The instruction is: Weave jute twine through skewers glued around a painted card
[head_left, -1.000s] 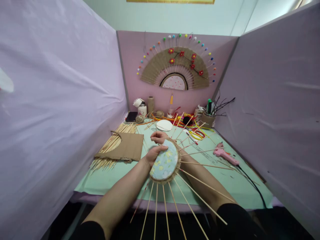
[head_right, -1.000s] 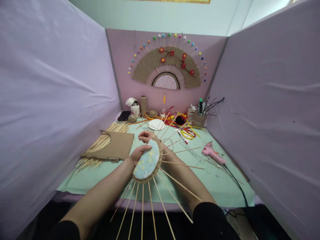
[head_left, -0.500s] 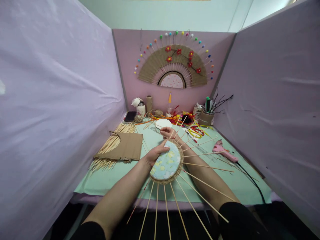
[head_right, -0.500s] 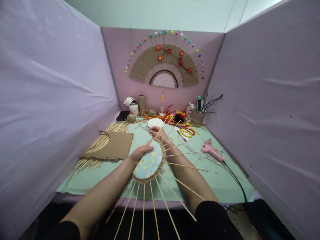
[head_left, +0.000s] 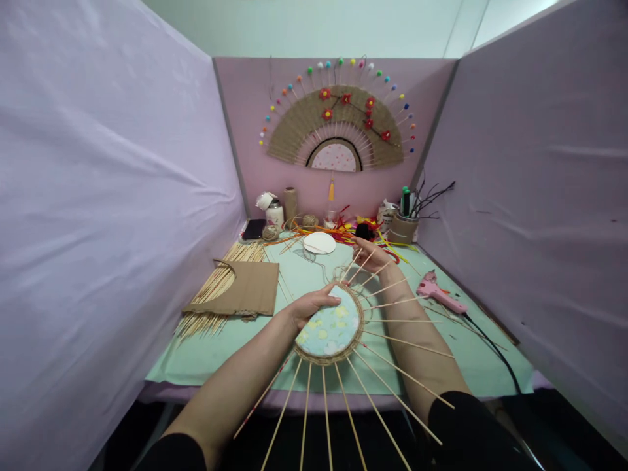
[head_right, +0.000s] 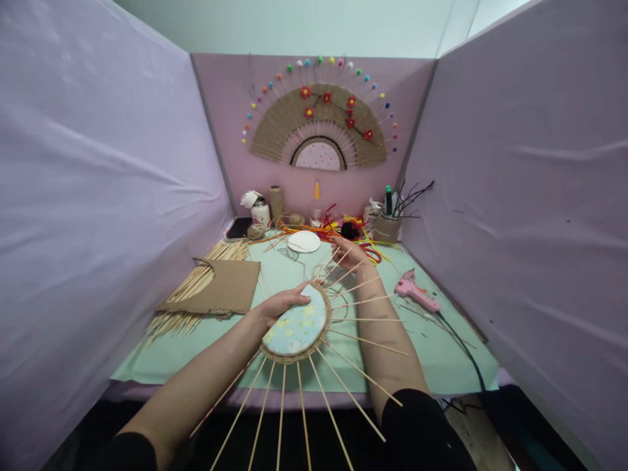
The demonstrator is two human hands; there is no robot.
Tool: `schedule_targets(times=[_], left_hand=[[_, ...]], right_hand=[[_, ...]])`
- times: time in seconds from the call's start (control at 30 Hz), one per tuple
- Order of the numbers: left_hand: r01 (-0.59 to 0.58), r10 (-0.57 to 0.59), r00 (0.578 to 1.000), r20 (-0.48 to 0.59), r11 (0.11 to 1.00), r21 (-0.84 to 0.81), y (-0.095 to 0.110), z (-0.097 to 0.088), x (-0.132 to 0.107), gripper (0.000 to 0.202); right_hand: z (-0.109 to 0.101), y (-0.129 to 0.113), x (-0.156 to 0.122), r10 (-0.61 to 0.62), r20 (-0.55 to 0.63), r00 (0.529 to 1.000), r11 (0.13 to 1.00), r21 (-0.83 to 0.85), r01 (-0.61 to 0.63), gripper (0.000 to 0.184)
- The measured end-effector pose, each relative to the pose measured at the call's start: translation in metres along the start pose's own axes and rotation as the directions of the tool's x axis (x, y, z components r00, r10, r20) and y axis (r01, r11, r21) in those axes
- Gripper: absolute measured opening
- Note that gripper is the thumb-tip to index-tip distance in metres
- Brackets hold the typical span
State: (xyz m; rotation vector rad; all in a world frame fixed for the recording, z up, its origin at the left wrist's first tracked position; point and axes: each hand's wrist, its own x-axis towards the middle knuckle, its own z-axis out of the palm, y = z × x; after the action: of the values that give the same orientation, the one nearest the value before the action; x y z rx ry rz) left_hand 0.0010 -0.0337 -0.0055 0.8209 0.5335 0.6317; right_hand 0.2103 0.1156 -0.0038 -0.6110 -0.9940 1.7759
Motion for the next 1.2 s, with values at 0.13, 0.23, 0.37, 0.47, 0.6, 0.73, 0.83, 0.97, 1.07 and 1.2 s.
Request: schedule_targets(times=[0.13, 0.23, 0.37, 0.47, 0.6, 0.73, 0.83, 0.97, 1.07, 1.2], left_hand=[[0.003, -0.003, 1.0, -0.006, 1.0, 0.004, 0.001, -0.001, 0.0, 0.074], [-0.012, 0.012, 1.0, -0.013, 1.0, 0.01, 0.003, -0.003, -0.001, 0.072], [-0.038, 0.038, 0.998, -0.042, 0.999, 0.009, 0.009, -0.004, -0.004, 0.072], [-0.103, 0.105, 0.987, -0.124, 0.994, 0.025, 0.015, -0.003, -0.007, 0.073], [-0.216, 0.24, 0.943, -0.229, 0.968, 0.126, 0.026, -0.001, -0.011, 0.075], [-0.312, 0.366, 0.878, -0.308, 0.927, 0.21, 0.03, -0.001, -0.012, 0.075], [-0.371, 0.472, 0.799, -0.373, 0.875, 0.311, 0.03, -0.004, -0.01, 0.077], [-0.42, 0.565, 0.731, -0.382, 0.814, 0.401, 0.027, -0.006, -0.009, 0.077], [-0.435, 0.59, 0.72, -0.366, 0.794, 0.424, 0.026, -0.006, -0.008, 0.073], [-0.467, 0.618, 0.705, -0.348, 0.774, 0.428, 0.025, -0.006, -0.008, 0.072]], right_hand=[[-0.005, -0.008, -0.004, -0.194, -0.064, 0.979, 0.978, 0.062, 0.198, 0.029], [-0.005, -0.016, -0.008, -0.288, -0.108, 0.952, 0.951, 0.089, 0.298, 0.029], [-0.006, -0.021, -0.01, -0.31, -0.104, 0.945, 0.944, 0.083, 0.318, 0.031], [-0.008, -0.016, -0.007, -0.229, -0.084, 0.97, 0.973, -0.06, 0.224, 0.032], [-0.008, -0.003, -0.005, -0.071, -0.054, 0.996, 0.969, -0.241, 0.056, 0.035], [-0.004, 0.004, -0.01, 0.107, 0.036, 0.994, 0.871, -0.485, -0.076, 0.029], [-0.001, 0.003, -0.016, 0.233, 0.113, 0.966, 0.8, -0.587, -0.124, 0.027], [0.0, 0.002, -0.019, 0.274, 0.192, 0.942, 0.822, -0.555, -0.125, 0.029], [-0.002, 0.004, -0.018, 0.255, 0.187, 0.949, 0.842, -0.524, -0.124, 0.027], [-0.006, 0.007, -0.015, 0.258, 0.175, 0.95, 0.858, -0.494, -0.143, 0.025]])
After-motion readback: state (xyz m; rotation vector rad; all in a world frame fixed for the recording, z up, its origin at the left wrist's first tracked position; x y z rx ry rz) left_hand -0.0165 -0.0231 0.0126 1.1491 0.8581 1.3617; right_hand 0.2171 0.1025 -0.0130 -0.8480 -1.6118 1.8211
